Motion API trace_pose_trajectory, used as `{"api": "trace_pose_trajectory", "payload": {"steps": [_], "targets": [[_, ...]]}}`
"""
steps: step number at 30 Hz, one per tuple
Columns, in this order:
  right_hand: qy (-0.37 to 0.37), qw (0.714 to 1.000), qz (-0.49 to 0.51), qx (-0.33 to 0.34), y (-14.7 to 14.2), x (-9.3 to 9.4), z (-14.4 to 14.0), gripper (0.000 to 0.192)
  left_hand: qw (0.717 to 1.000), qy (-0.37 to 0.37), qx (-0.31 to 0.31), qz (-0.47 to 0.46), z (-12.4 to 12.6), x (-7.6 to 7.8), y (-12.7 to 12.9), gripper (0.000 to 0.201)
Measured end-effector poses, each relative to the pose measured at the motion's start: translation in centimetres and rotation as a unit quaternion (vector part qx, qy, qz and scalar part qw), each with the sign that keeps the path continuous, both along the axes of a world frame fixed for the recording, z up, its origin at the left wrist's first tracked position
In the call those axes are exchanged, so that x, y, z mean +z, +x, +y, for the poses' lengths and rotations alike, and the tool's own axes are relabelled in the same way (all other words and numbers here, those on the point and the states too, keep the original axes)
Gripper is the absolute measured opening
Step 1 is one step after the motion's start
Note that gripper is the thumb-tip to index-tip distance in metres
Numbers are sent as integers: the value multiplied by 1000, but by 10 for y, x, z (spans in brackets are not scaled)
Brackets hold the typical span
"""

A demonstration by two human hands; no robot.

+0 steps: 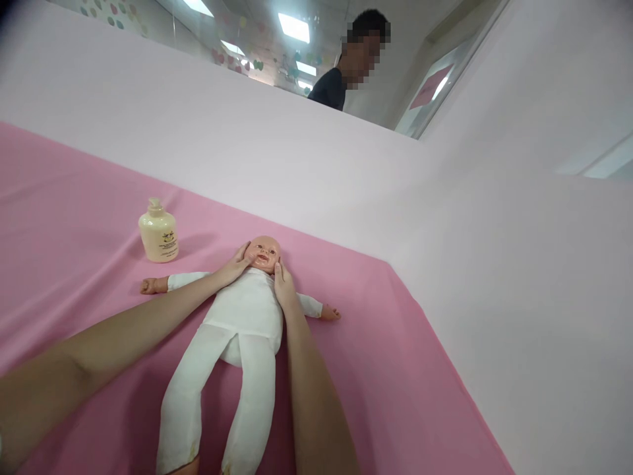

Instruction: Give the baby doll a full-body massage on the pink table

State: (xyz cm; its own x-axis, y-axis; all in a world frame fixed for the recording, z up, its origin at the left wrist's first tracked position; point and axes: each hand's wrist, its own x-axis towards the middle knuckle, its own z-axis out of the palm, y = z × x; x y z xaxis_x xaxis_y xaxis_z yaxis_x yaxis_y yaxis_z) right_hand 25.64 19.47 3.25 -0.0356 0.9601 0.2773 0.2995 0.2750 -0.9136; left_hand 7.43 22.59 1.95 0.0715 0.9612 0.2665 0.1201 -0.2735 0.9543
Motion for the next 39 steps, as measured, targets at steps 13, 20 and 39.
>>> {"api": "trace_pose_trajectory", "payload": {"steps": [13, 20, 39], "targets": [[-11, 998, -37, 39, 3, 2, 1, 73, 998, 24, -42, 33, 5, -8, -4, 93], [16, 999, -39, 7, 5, -2, 4, 68, 998, 27, -8, 48, 1, -3, -3, 66], [27, 1000, -8, 8, 7, -5, 6, 65, 994, -37, -6, -101, -6, 12, 2, 52]]}}
